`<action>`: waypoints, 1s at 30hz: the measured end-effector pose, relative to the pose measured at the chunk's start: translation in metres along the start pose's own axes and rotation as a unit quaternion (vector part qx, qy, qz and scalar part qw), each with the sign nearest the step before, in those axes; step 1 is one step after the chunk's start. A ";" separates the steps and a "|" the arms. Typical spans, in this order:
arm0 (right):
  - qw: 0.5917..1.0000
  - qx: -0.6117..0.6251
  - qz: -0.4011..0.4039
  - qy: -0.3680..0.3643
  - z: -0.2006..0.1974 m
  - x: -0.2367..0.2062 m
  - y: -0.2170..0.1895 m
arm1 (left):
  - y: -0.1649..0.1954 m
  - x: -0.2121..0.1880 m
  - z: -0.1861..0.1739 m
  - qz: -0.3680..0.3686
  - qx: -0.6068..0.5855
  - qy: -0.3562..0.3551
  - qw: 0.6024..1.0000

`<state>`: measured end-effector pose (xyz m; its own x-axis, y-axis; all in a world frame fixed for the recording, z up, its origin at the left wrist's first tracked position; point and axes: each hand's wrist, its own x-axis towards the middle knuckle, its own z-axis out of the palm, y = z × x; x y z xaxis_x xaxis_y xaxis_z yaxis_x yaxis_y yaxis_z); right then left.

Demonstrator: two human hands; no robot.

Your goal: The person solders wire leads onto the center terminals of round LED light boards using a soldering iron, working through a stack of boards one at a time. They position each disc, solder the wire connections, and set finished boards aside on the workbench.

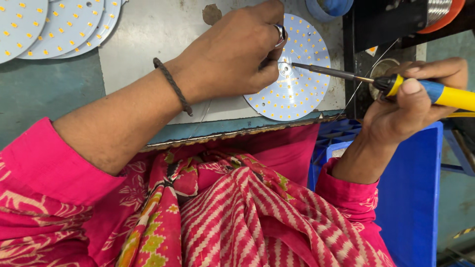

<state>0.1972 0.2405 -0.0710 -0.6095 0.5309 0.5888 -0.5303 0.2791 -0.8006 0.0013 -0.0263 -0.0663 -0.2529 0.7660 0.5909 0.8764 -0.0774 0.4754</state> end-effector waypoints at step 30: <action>0.999 -0.024 -0.003 -0.035 0.001 0.002 -0.001 | 0.002 0.001 0.010 0.015 0.009 0.015 1.000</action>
<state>0.1959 0.2406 -0.0686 -0.6468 0.4728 0.5984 -0.5056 0.3216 -0.8006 0.0066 -0.0188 -0.0714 -0.2387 0.7444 0.6236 0.8910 -0.0874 0.4454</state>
